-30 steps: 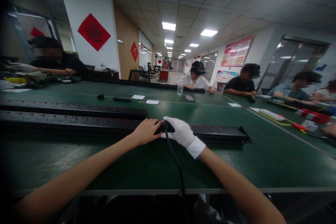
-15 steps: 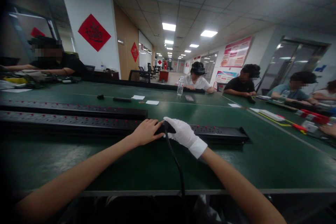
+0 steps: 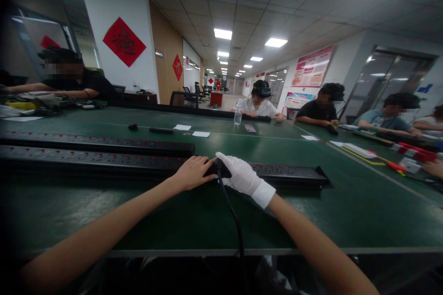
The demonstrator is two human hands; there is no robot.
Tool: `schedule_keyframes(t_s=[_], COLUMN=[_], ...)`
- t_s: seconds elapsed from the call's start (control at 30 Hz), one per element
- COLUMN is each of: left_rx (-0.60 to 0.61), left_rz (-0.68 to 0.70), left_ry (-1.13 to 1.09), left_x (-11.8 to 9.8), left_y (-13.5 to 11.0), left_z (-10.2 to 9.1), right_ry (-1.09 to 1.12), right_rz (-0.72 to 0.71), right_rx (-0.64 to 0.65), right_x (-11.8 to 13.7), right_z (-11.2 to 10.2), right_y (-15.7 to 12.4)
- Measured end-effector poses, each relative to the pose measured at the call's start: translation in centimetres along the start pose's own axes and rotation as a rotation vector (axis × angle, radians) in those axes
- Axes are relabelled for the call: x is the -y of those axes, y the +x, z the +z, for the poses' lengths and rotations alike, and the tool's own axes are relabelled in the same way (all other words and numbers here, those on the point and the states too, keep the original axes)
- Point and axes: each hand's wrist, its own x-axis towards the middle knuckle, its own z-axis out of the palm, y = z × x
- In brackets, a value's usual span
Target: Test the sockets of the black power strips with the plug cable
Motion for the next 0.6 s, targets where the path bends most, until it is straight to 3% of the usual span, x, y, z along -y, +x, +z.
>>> schedule_keyframes(t_s=[0.6], left_rx=[0.01], left_rz=[-0.005], left_ry=[-0.01], left_x=[0.08], left_y=[0.04], left_z=[0.02], right_ry=[-0.009], right_rz=[0.03], right_rx=[-0.041], right_x=[0.66], right_z=[0.39], right_y=[0.13])
